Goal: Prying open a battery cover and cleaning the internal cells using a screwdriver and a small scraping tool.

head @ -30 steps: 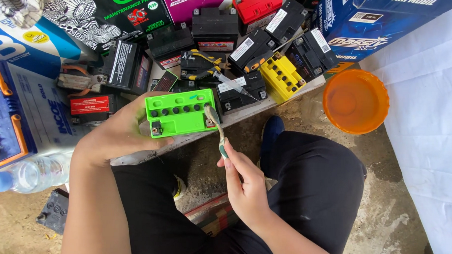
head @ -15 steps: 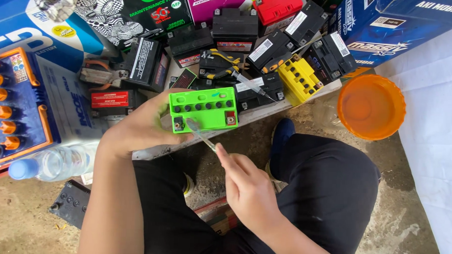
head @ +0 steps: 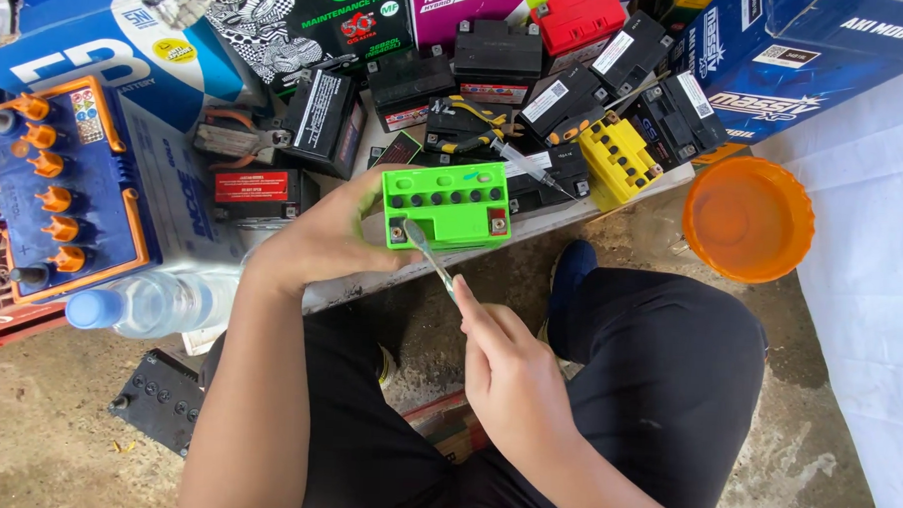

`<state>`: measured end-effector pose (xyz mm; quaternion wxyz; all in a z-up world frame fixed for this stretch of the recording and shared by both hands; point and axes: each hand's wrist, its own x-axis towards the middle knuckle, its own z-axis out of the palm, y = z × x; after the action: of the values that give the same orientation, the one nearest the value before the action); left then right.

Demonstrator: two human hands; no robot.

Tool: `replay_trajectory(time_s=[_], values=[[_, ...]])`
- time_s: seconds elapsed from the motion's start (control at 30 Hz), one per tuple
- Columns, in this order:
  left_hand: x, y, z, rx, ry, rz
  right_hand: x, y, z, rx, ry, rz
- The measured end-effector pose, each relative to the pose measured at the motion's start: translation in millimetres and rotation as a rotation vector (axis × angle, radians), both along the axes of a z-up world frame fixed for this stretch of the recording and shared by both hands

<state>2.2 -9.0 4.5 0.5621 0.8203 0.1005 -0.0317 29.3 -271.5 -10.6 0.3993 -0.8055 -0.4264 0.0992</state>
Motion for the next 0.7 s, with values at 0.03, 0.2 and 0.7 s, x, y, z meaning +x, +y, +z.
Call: replay_trajectory(time_s=[0.03, 0.2, 0.7], values=[[-0.3, 0.4, -1.7, -0.001, -0.003, 0.000, -2.0, 1.0, -2.0, -0.001, -0.003, 0.000], [-2.9, 0.2, 0.8, 0.013, 0.015, 0.001, -7.8, -8.3, -7.3, -0.095, -0.198, -0.012], [-4.3, 2.5, -5.5, -0.036, -0.067, -0.027, -9.9, -10.7, 7.4, -0.254, -0.412, -0.073]])
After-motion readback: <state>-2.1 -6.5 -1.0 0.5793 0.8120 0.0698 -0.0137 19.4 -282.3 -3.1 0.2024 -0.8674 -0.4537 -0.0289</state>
